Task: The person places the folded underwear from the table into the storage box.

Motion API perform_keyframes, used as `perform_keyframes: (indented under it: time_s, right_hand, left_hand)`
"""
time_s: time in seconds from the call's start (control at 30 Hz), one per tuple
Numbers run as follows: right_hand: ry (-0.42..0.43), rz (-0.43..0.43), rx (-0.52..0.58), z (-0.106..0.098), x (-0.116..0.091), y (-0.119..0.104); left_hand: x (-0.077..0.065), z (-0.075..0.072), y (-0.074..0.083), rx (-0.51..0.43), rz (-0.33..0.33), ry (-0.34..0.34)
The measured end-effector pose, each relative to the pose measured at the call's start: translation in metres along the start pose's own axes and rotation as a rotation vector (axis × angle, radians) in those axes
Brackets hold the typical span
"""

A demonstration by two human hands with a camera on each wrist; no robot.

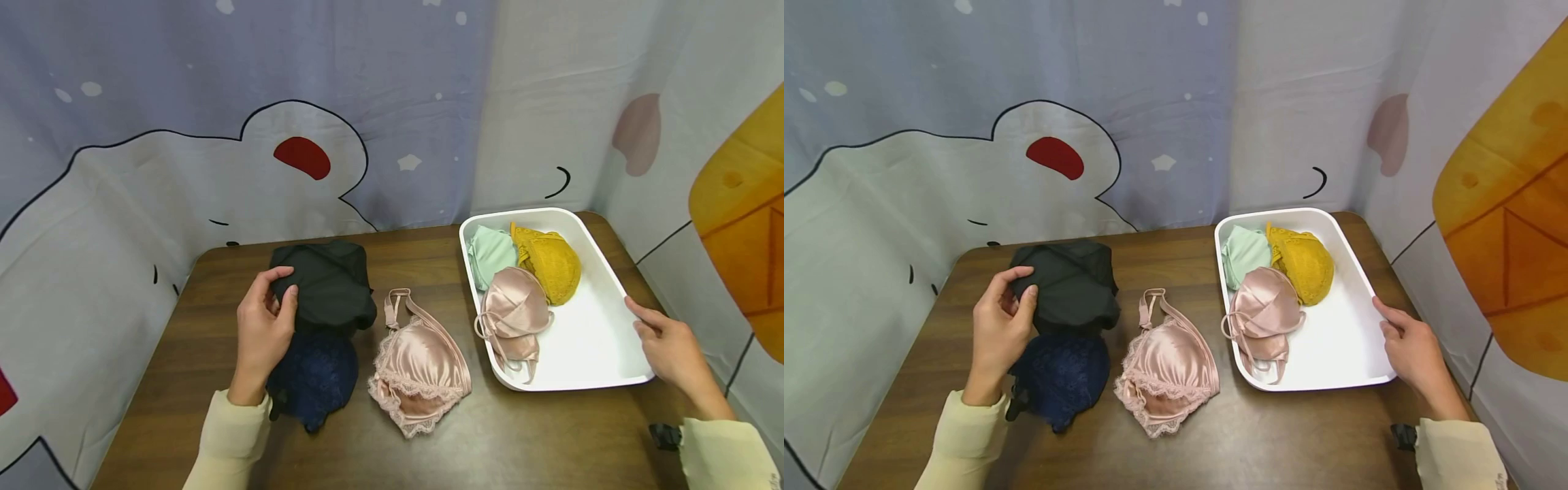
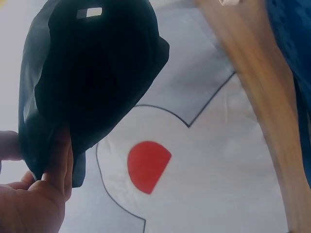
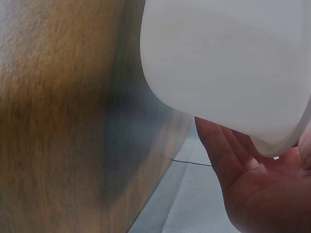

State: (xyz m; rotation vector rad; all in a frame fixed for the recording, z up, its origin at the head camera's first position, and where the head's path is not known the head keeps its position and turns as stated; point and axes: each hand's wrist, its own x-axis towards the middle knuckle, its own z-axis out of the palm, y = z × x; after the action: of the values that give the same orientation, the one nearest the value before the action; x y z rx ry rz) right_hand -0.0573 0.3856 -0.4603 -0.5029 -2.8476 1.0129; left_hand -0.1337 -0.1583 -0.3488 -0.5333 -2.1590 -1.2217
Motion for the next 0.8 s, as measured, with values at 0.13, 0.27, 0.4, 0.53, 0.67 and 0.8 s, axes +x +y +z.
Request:
perform_keyframes:
  time_s: [0.13,0.27,0.4,0.53,0.67,0.8]
  right_hand:
    - [0.001,-0.001,0.005,-0.002,-0.001,0.0]
    - [0.011,-0.009,0.008,-0.001,-0.002,-0.001]
    - [0.018,-0.023,0.01,0.001,-0.002,-0.002]
    - [0.011,-0.018,0.014,0.001,-0.002,-0.002]
    - [0.006,-0.016,0.019,0.001,-0.002,-0.002]
    - [0.003,-0.019,0.016,0.0,-0.002,-0.002]
  left_hand:
    - [0.002,0.008,0.006,-0.039,0.035,-0.029]
    - [0.006,0.016,0.013,-0.081,0.061,-0.058]
    - [0.01,0.025,0.019,-0.105,0.069,-0.078]
    - [0.014,0.037,0.017,-0.135,0.078,-0.102]
    - [0.017,0.052,0.011,-0.198,0.085,-0.134]
    - [0.02,0.068,0.016,-0.261,0.099,-0.158]
